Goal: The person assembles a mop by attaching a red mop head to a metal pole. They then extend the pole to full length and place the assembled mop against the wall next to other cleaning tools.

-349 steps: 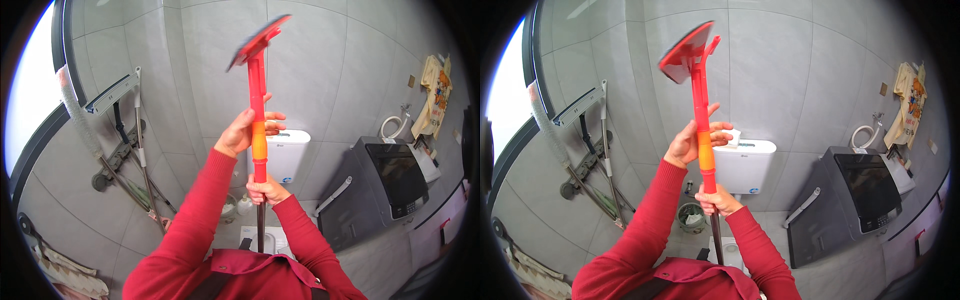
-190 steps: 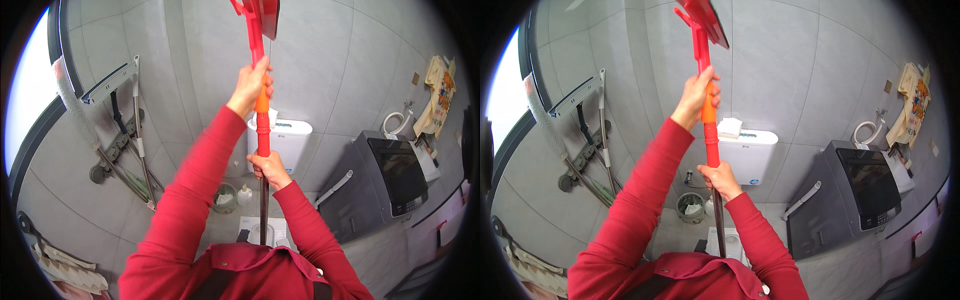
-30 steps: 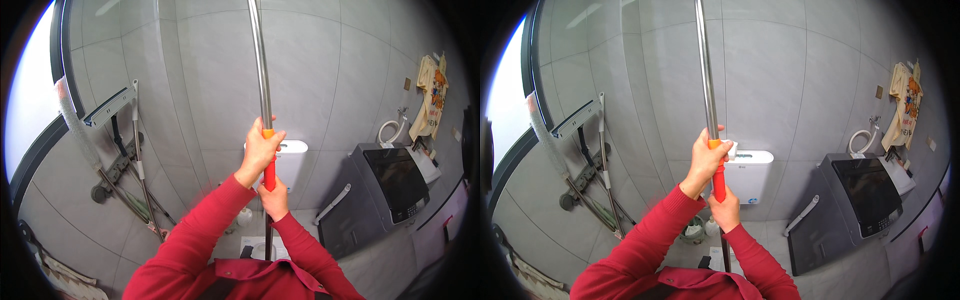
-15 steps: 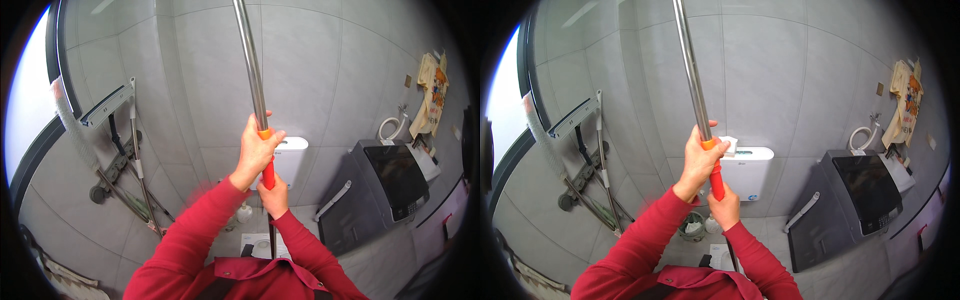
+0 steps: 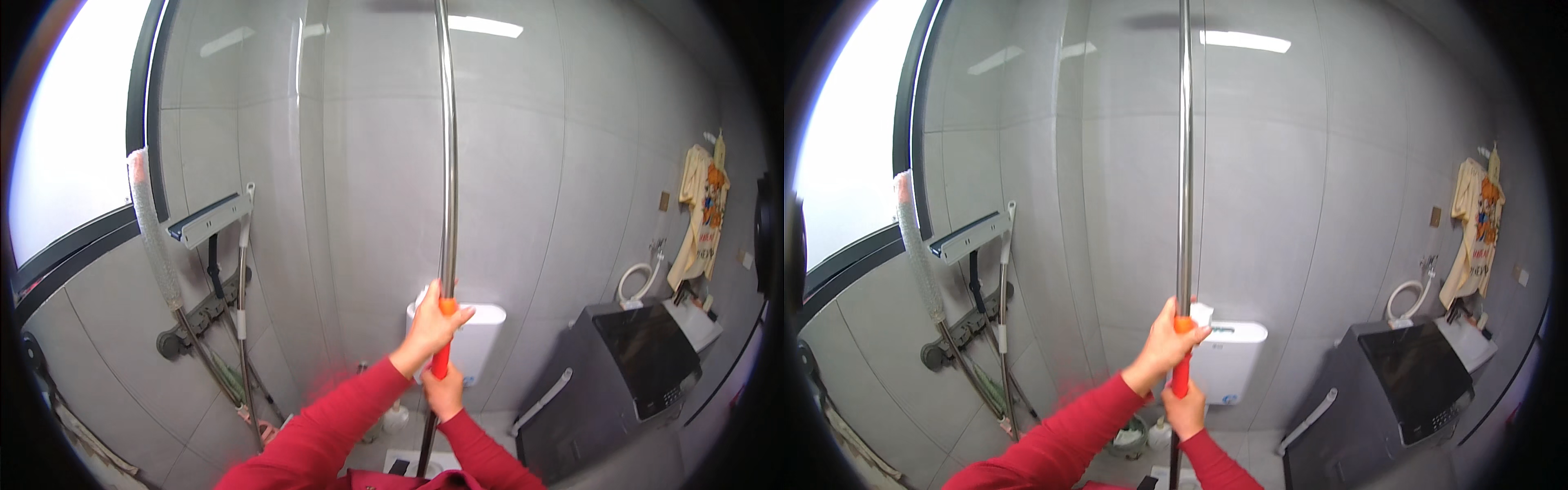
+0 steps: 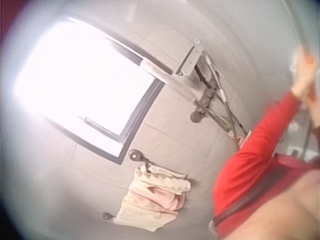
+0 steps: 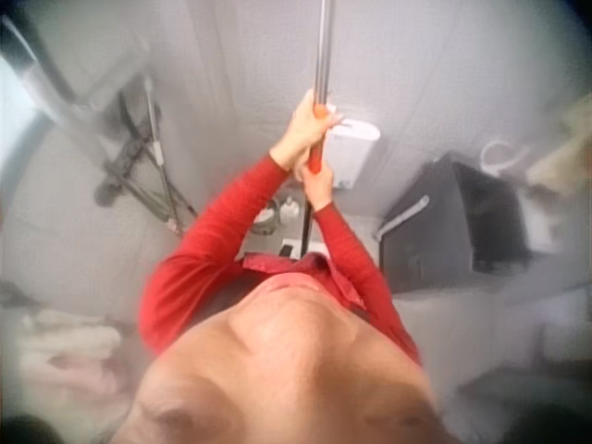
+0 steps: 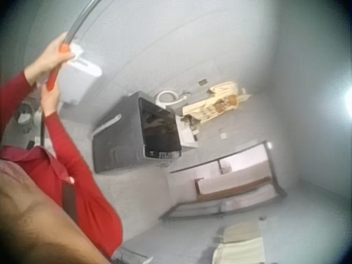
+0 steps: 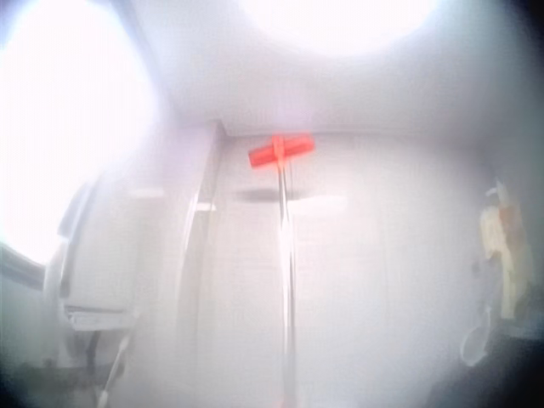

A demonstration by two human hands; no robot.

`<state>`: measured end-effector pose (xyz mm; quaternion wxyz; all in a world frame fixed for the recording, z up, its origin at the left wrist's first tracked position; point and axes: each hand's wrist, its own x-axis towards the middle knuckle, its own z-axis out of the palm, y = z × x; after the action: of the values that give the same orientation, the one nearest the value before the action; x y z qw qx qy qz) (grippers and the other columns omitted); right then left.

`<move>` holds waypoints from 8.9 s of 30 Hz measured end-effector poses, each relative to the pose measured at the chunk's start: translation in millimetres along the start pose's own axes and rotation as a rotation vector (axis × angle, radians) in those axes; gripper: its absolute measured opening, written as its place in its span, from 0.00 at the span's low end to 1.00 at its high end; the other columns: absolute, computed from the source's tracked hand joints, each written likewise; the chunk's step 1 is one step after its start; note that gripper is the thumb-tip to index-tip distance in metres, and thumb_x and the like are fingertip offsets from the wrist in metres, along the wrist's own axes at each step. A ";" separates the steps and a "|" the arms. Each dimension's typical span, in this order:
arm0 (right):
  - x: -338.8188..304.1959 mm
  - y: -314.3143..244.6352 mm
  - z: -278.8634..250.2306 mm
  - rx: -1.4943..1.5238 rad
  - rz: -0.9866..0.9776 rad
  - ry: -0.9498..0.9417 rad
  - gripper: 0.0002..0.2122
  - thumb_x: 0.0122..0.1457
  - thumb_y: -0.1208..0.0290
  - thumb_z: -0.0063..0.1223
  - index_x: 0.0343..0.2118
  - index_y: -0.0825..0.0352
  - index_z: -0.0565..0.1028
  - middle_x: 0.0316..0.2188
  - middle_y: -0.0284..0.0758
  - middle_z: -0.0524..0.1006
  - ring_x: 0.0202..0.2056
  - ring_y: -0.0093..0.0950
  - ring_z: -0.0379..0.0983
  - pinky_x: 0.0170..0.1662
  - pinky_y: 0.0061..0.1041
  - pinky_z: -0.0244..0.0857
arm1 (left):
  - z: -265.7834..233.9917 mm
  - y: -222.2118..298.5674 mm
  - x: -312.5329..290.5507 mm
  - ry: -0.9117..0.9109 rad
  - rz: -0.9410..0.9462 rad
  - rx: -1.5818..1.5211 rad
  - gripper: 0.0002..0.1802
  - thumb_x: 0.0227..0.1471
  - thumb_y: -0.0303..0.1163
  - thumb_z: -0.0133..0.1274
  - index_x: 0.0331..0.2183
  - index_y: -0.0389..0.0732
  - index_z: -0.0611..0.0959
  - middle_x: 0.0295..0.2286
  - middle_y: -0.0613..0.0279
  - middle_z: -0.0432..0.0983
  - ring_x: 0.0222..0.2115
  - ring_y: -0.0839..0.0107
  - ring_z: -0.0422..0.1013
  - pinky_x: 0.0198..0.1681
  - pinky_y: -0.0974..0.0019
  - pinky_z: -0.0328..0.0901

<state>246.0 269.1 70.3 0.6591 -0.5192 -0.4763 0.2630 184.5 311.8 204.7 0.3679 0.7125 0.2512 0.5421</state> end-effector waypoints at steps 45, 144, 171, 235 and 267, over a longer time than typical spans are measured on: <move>-0.2 -0.8 -13.1 -0.048 0.054 -0.002 0.04 0.48 0.75 0.52 0.26 0.69 0.72 0.19 0.30 0.72 0.22 0.19 0.68 0.28 0.23 0.64 | -10.2 0.6 10.3 -0.180 -0.128 -0.467 0.23 0.46 0.25 0.56 0.46 0.38 0.70 0.24 0.66 0.68 0.26 0.80 0.66 0.28 0.74 0.63; -59.8 63.0 -4.5 0.218 0.379 -0.346 0.09 0.53 0.69 0.57 0.28 0.67 0.70 0.18 0.27 0.70 0.16 0.16 0.63 0.20 0.18 0.57 | -14.7 14.4 135.7 -0.013 -0.029 -0.217 0.15 0.54 0.40 0.49 0.29 0.37 0.67 0.14 0.66 0.63 0.11 0.77 0.62 0.13 0.69 0.59; -117.4 291.9 -10.1 0.063 0.872 -0.710 0.09 0.53 0.71 0.50 0.33 0.72 0.74 0.19 0.34 0.74 0.23 0.25 0.72 0.29 0.24 0.66 | -6.3 -76.2 15.7 0.122 -0.211 -0.024 0.12 0.55 0.36 0.47 0.30 0.37 0.68 0.14 0.63 0.67 0.10 0.75 0.65 0.14 0.68 0.61; -24.8 204.5 -51.3 0.432 0.408 -0.476 0.17 0.48 0.80 0.52 0.43 0.69 0.67 0.32 0.35 0.76 0.37 0.25 0.72 0.45 0.25 0.64 | 75.3 -34.9 210.6 0.114 0.141 0.210 0.14 0.52 0.33 0.46 0.26 0.31 0.66 0.15 0.48 0.68 0.13 0.55 0.69 0.18 0.56 0.63; -145.2 297.4 -48.5 -0.266 0.623 -0.985 0.12 0.48 0.70 0.57 0.37 0.63 0.74 0.31 0.30 0.77 0.33 0.21 0.71 0.38 0.22 0.64 | -14.4 -64.7 -40.2 0.054 -0.424 -0.486 0.12 0.54 0.38 0.51 0.32 0.43 0.68 0.15 0.70 0.61 0.12 0.81 0.58 0.15 0.76 0.53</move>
<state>274.4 221.9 -259.6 0.1820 -0.5295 -0.5798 0.5919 161.9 324.0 131.5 0.6251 0.5211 0.2670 0.5162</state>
